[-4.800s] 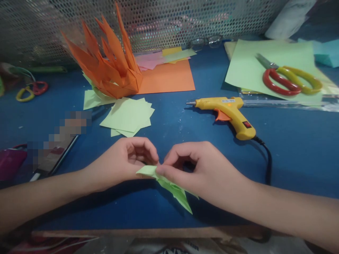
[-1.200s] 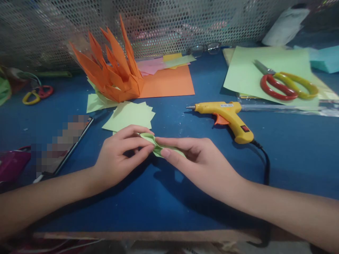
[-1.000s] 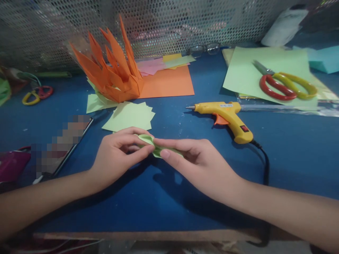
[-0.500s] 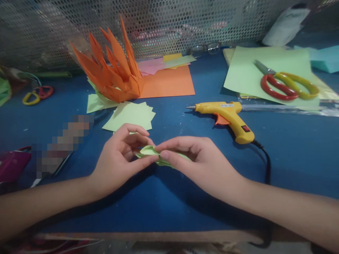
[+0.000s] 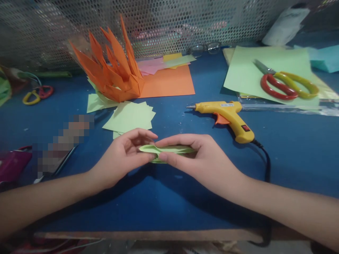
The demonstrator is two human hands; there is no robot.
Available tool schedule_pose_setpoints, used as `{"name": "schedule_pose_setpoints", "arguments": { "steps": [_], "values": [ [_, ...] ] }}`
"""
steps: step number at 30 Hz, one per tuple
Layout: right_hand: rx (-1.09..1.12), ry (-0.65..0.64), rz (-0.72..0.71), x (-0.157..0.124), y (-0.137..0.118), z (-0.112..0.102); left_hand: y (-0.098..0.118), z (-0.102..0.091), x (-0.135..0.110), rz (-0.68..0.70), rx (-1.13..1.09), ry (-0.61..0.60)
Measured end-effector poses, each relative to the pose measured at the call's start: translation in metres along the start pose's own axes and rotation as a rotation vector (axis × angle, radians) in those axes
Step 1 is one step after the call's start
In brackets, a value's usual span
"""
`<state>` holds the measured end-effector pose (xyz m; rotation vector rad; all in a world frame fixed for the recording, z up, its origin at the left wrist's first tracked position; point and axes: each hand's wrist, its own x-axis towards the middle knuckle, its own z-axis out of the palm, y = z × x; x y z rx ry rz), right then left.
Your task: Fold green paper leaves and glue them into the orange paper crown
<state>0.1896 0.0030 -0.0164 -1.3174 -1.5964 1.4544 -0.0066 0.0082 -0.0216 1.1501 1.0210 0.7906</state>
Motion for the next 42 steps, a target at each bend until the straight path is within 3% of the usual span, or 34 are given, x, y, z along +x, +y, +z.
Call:
{"name": "schedule_pose_setpoints", "arguments": {
  "steps": [10,29,42],
  "values": [
    [-0.152,0.044,-0.087,-0.0049,0.0010,0.0055,0.0029,0.0056,-0.0031,-0.004,0.011,0.012],
    [-0.075,0.069,-0.015,-0.0015,0.0018,0.0023,0.0024,0.0026,-0.0003,-0.045,-0.041,-0.052],
    [-0.116,0.074,-0.086,-0.0045,0.0003,0.0036,0.0012,0.0032,0.0010,-0.037,-0.049,-0.070]
  ]
}}
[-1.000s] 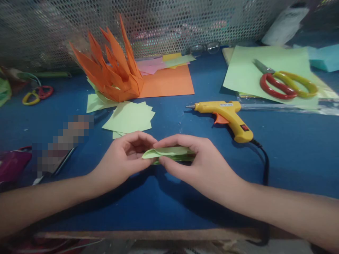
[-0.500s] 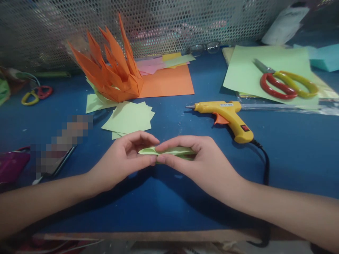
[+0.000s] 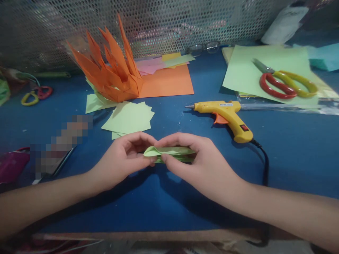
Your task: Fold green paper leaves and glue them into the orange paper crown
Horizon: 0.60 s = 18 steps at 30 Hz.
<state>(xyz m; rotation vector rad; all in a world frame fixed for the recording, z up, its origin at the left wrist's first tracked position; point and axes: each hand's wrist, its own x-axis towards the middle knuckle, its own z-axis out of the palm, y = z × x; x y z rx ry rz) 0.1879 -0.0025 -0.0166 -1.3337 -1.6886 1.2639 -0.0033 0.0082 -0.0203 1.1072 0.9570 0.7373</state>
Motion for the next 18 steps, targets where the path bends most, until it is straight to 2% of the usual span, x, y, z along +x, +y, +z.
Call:
{"name": "schedule_pose_setpoints", "arguments": {
  "steps": [9,18],
  "values": [
    [0.041,-0.019,0.054,0.0027,0.0019,0.0002,0.0048,-0.0008,0.0042,-0.077,-0.102,-0.022],
    [0.014,-0.075,0.026,0.0013,-0.0001,-0.0006,0.0042,-0.0007,0.0020,-0.039,0.018,0.014]
  ]
}}
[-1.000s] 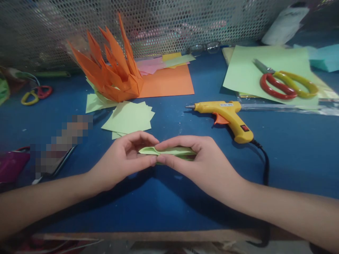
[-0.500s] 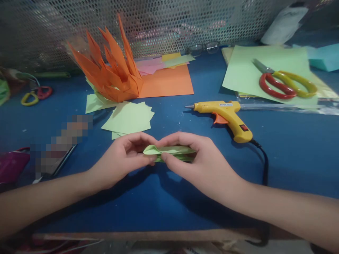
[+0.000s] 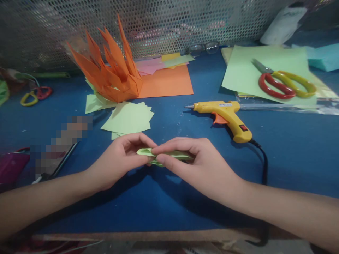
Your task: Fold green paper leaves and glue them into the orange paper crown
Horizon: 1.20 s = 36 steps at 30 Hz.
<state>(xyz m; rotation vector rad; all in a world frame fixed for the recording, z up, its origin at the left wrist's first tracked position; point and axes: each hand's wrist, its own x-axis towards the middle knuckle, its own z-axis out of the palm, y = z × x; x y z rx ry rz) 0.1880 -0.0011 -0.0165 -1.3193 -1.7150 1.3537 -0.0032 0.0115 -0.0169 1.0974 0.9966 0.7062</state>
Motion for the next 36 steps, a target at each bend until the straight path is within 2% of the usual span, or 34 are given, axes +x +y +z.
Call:
{"name": "schedule_pose_setpoints", "arguments": {
  "steps": [4,9,13,18,24,27,30,36],
  "values": [
    [0.110,0.013,0.054,0.000,-0.003,0.000,-0.001,0.002,-0.003,0.056,0.053,0.014],
    [0.308,-0.024,0.114,0.002,-0.003,0.001,0.002,0.003,-0.005,0.062,0.086,0.014],
    [0.301,-0.051,0.144,0.002,-0.003,0.000,0.004,0.002,-0.006,0.079,0.088,0.002],
    [0.291,-0.004,0.152,0.002,-0.001,-0.002,0.000,0.003,-0.006,0.091,0.007,0.012],
    [0.412,0.023,0.122,0.002,0.006,-0.003,-0.003,0.007,-0.011,0.016,-0.100,-0.039],
    [0.470,0.018,0.101,0.002,0.008,-0.003,-0.004,0.009,-0.011,0.013,-0.117,0.008],
    [0.436,0.041,0.077,0.003,0.007,-0.001,-0.005,0.011,-0.009,0.001,-0.162,0.056],
    [0.378,0.073,0.032,0.001,0.005,0.002,-0.003,0.012,-0.008,-0.048,-0.205,0.035]
  ]
}}
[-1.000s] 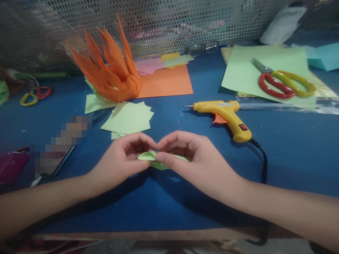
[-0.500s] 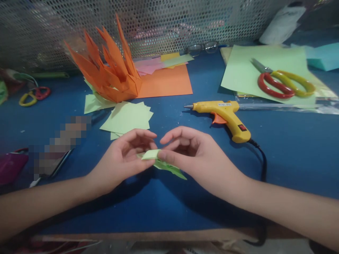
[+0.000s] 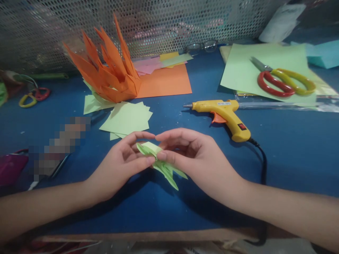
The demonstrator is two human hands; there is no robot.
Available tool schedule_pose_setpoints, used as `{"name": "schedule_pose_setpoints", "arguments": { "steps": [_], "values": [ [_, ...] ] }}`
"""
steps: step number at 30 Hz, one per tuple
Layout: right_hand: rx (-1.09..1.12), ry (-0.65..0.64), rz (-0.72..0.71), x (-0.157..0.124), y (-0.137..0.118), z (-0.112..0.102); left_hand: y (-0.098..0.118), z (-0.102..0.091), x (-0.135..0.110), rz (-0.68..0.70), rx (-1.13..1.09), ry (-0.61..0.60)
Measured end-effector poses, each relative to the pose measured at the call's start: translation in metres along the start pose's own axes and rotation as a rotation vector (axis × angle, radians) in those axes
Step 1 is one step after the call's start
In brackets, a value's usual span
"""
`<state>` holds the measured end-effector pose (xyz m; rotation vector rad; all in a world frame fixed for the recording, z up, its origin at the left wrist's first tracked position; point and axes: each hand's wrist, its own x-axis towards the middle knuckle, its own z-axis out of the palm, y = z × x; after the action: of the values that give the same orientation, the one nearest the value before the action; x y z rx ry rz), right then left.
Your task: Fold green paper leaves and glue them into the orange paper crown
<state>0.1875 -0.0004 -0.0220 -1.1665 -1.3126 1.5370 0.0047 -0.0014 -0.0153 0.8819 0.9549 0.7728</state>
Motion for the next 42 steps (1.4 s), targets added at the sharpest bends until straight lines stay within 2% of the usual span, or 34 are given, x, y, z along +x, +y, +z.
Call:
{"name": "schedule_pose_setpoints", "arguments": {
  "steps": [8,12,17,21,24,31,36,42],
  "values": [
    [-0.035,-0.086,0.070,-0.002,-0.001,0.001,-0.004,-0.003,-0.005,0.010,0.048,0.010],
    [-0.155,-0.139,0.057,-0.002,-0.005,0.001,-0.002,-0.002,-0.005,0.007,0.086,0.014],
    [-0.385,-0.184,-0.071,-0.001,-0.005,-0.004,0.000,-0.004,-0.004,-0.039,0.109,-0.015],
    [-0.576,-0.295,-0.238,0.002,-0.005,-0.010,0.000,-0.006,-0.004,-0.042,0.096,-0.037],
    [-0.647,-0.360,-0.297,0.004,-0.004,-0.012,0.000,-0.007,-0.004,-0.014,0.079,-0.041],
    [-0.685,-0.435,-0.198,0.000,-0.004,-0.010,-0.003,-0.007,-0.007,0.052,0.108,-0.031],
    [-0.647,-0.432,-0.163,0.000,-0.005,-0.009,-0.004,-0.004,-0.009,0.070,0.141,-0.004],
    [-0.577,-0.380,-0.140,0.002,-0.004,-0.009,-0.007,-0.005,-0.008,0.106,0.049,-0.033]
  ]
}}
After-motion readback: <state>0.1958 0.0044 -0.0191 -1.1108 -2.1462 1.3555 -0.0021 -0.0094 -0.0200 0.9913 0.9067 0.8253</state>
